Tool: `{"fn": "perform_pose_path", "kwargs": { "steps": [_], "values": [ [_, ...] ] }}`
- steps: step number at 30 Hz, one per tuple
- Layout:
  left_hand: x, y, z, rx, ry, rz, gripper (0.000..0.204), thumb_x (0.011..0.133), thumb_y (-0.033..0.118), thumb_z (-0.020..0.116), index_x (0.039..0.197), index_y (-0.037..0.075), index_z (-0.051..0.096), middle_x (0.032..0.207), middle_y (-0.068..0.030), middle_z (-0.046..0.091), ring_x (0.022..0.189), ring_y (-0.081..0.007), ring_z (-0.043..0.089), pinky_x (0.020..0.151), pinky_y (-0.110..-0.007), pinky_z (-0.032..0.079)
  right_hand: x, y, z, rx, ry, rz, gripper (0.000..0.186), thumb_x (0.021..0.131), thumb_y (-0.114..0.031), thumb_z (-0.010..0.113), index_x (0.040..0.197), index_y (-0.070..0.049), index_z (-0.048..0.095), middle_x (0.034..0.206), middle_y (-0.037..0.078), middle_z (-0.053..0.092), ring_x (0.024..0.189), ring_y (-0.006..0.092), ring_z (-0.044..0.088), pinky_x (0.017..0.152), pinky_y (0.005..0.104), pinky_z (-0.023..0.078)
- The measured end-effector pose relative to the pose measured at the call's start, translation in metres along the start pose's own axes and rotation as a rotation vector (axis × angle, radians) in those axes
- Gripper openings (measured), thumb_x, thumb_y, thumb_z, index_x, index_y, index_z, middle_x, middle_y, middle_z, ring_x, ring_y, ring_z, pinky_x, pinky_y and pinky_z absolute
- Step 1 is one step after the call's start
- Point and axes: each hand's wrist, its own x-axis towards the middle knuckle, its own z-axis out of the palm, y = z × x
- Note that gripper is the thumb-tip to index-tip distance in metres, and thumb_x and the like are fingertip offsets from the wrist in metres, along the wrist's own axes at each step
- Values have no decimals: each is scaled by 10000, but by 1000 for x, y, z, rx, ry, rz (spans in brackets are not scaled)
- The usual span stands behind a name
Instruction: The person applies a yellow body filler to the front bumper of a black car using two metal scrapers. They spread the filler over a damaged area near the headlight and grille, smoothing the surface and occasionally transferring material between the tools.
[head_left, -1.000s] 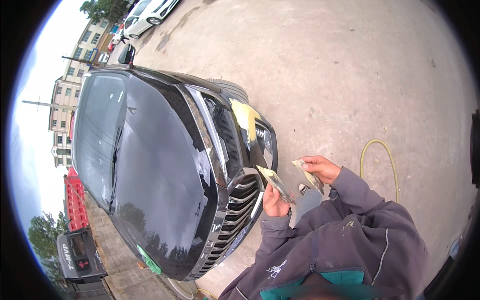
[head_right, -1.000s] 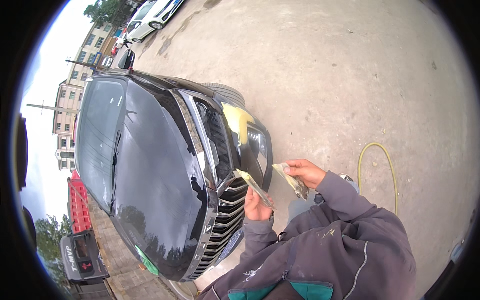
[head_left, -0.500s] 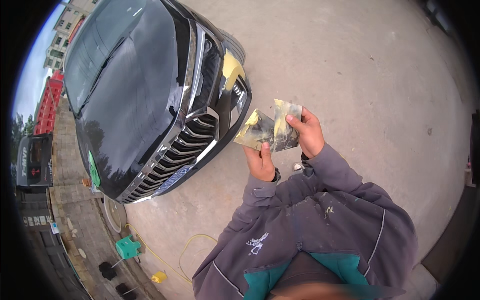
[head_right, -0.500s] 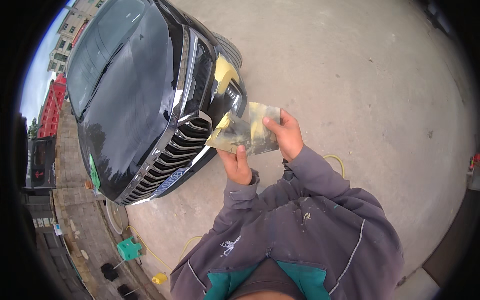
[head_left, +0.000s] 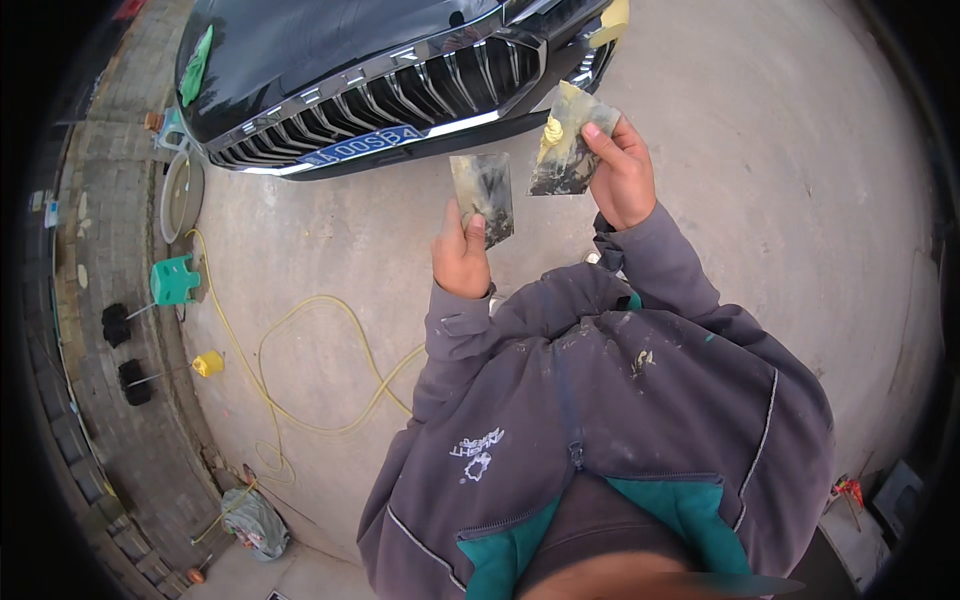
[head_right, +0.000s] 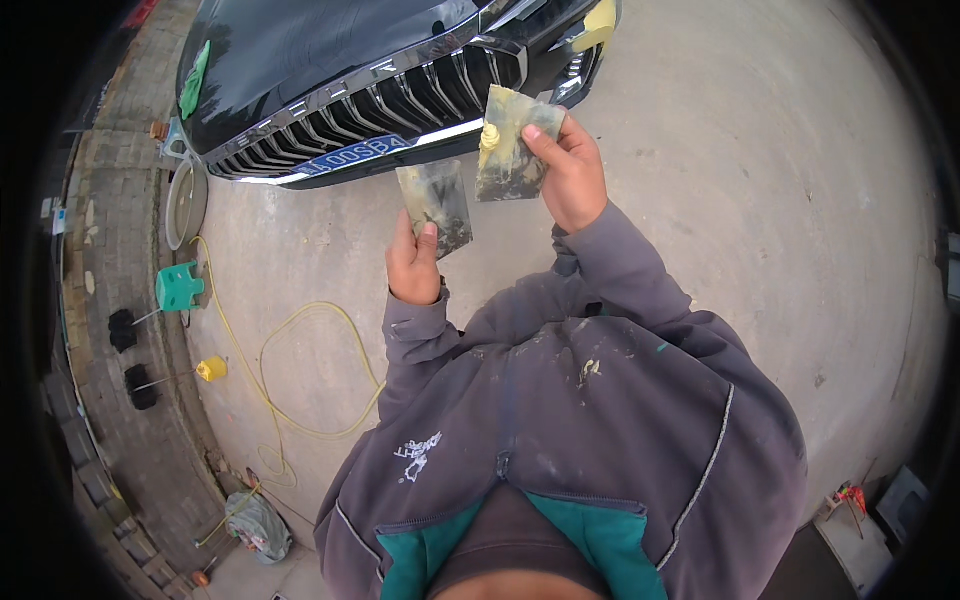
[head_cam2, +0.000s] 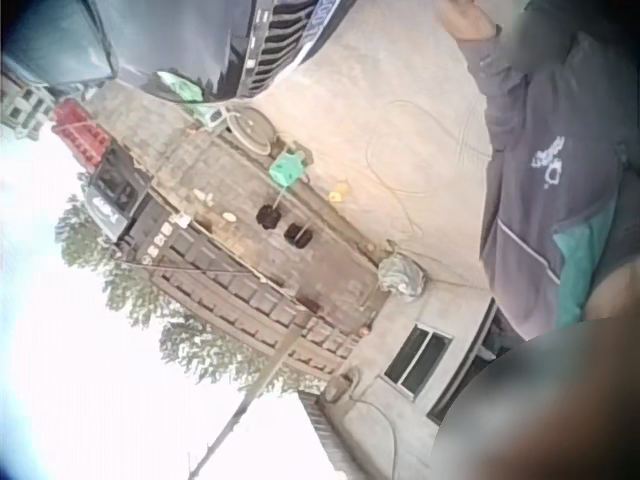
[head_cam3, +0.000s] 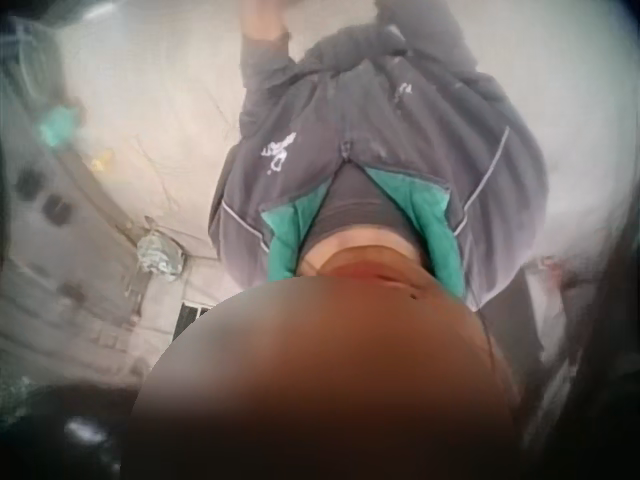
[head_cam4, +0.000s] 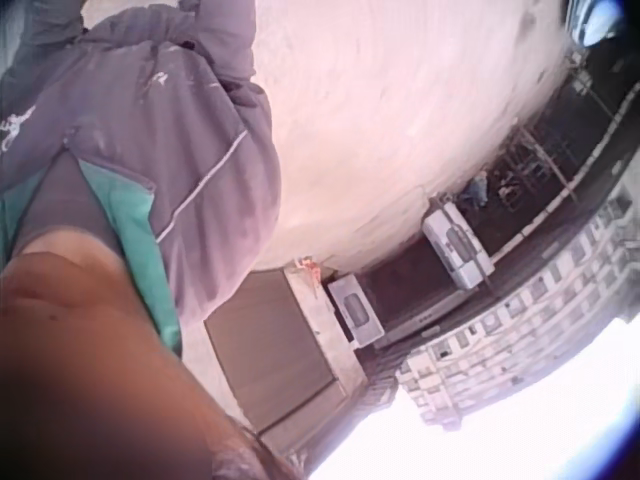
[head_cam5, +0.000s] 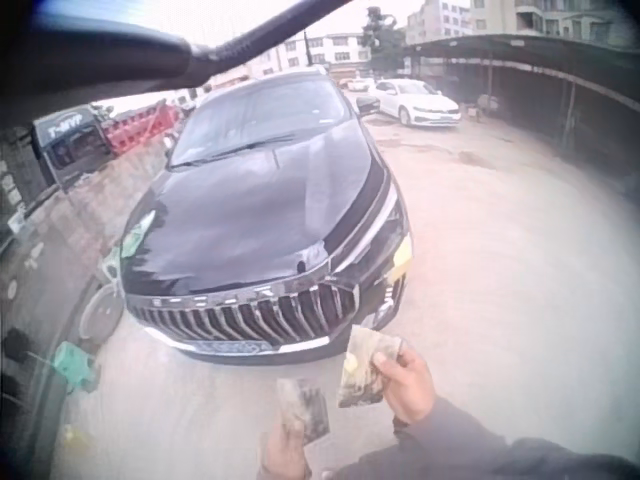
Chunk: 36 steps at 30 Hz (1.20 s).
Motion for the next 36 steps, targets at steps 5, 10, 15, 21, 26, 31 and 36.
{"fn": "perform_pose_path", "kwargs": {
  "steps": [5, 10, 15, 21, 26, 31, 36],
  "values": [
    [-54, -35, -97, -638, 136, 16, 305, 944, 153, 475, 1176, -45, 483, 1086, -83, 581, 948, -138, 536, 862, -261, 395, -20, 53, 113, 174, -283, 16, 359, 901, -86, 528, 1246, -12, 460, 1166, 83, 560, 1074, 170, 528, 913, 319, 429],
    [-90, -58, -177, -642, 336, 11, 251, 942, 162, 491, 1089, -40, 517, 968, -30, 582, 867, -81, 494, 800, -219, 379, -48, 132, 193, -52, -674, -98, 325, 902, -77, 519, 1219, -5, 520, 1199, 110, 539, 1106, 200, 504, 943, 323, 395],
    [-111, -108, -204, -602, 492, -70, 244, 940, 187, 499, 1043, -32, 529, 907, -16, 571, 819, -73, 473, 755, -218, 376, -41, 191, 206, -352, -872, 36, 282, 876, -53, 530, 1147, 5, 581, 1111, 114, 568, 1058, 206, 531, 906, 295, 415],
    [-96, -147, -220, -668, 664, -69, 310, 937, 194, 503, 1131, -48, 508, 995, -46, 590, 891, -99, 512, 817, -235, 390, 6, 255, 219, -543, -797, 307, 274, 907, -92, 513, 1154, 13, 567, 1144, 86, 568, 1026, 162, 553, 897, 292, 431],
    [-107, -132, -307, -852, 434, -175, 403, 915, 216, 540, 1201, -62, 479, 1063, -68, 591, 955, -126, 537, 862, -254, 395, 19, 269, 346, -138, -597, 347, 407, 946, -187, 462, 1319, -31, 418, 949, 30, 575, 817, 107, 549, 703, 241, 453],
    [-80, -181, -284, -1246, -20, -354, 450, 898, 230, 535, 1247, -18, 395, 971, -117, 585, 799, -233, 622, 625, -390, 546, 36, 336, 319, 224, -769, 820, 437, 960, -232, 420, 1315, 23, 407, 762, -23, 449, 632, 75, 356, 569, 228, 351],
    [-68, -188, -317, -1301, -22, -365, 387, 927, 215, 486, 1254, 41, 375, 826, -98, 623, 649, -220, 641, 579, -377, 558, -23, 336, 289, 59, -550, 815, 455, 913, -222, 547, 1274, 42, 462, 1016, 50, 597, 921, 133, 555, 845, 270, 432]
  ]
}}
